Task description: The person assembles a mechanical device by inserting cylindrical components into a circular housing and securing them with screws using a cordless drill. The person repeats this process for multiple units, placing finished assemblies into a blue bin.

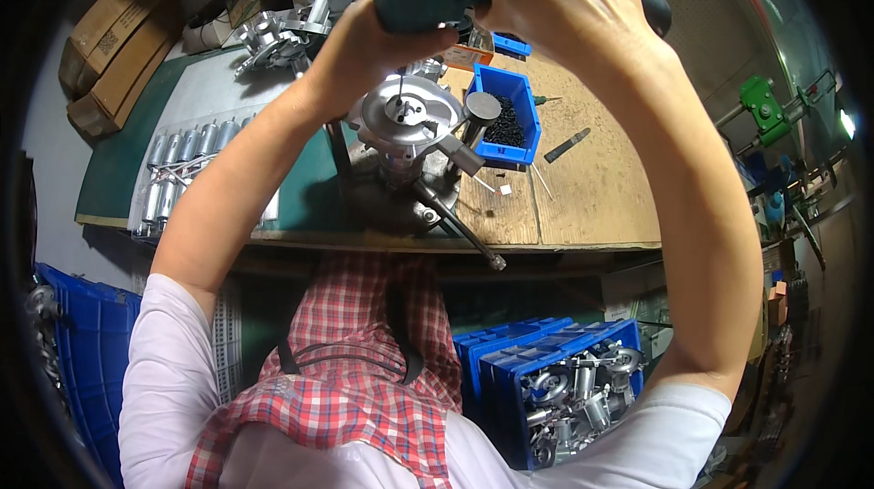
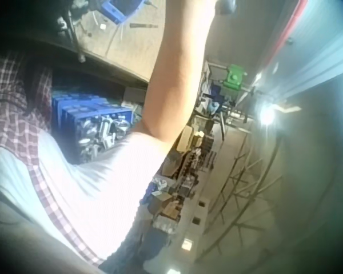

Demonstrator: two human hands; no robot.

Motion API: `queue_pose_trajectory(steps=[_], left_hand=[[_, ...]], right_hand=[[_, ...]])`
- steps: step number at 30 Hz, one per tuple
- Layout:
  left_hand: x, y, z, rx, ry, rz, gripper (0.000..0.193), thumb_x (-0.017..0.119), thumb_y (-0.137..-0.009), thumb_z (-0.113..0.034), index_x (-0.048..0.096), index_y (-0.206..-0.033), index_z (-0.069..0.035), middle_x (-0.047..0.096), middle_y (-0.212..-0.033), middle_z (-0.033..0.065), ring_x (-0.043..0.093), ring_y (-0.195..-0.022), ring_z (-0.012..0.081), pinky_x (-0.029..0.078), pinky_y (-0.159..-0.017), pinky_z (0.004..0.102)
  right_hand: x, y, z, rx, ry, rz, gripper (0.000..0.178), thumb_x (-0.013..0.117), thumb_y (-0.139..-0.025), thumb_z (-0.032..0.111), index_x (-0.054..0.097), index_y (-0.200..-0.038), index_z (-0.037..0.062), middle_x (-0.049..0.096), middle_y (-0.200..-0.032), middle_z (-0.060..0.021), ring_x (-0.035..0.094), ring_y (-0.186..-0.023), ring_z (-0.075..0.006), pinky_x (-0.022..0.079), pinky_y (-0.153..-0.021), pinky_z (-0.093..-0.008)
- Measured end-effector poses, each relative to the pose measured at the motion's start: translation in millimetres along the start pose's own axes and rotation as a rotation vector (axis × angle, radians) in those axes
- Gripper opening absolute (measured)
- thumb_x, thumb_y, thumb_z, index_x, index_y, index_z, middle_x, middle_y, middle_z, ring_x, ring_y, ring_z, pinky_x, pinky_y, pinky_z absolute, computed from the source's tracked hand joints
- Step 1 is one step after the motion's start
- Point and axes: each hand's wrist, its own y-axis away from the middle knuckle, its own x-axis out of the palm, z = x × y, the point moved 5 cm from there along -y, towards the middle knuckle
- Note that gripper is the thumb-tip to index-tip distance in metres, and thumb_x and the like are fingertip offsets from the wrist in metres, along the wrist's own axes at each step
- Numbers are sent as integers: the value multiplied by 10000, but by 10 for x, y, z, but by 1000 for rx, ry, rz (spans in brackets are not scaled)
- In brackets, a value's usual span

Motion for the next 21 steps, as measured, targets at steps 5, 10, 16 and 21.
queue_pose_trajectory(steps=[5, 10, 16, 21], left_hand=[[-60, -7, -27, 17, -17, -15, 300, 796, -828, -247, 681, -976, -12, 710, -815, 63, 674, -754, 115, 532, -701, 271], [-73, -22, 8, 6, -60, -37, 331, 804, -814, -272, 677, -982, -17, 707, -810, 69, 675, -749, 133, 538, -715, 288], [-77, -70, 19, 23, -85, -83, 342, 772, -771, -224, 634, -989, 0, 690, -788, 90, 670, -706, 160, 545, -708, 311], [-45, -83, 184, 11, -84, -177, 415, 784, -719, -223, 607, -1004, 22, 677, -891, 146, 683, -807, 215, 544, -754, 347]], right_hand=[[-3, -90, 75, -32, 28, -17, 485, 793, -682, 214, 544, -991, -64, 669, -768, -252, 679, -721, -436, 554, -665, -477], [57, -161, 20, 26, 15, 52, 484, 779, -704, 250, 558, -1014, -48, 681, -791, -240, 688, -743, -428, 558, -677, -475], [100, -236, 7, 33, -11, 49, 509, 778, -718, 265, 549, -1062, -33, 685, -798, -240, 693, -745, -419, 560, -682, -474], [33, -173, 63, 113, -43, 80, 542, 784, -716, 269, 537, -1096, -27, 689, -803, -233, 694, -742, -415, 562, -683, -466]])
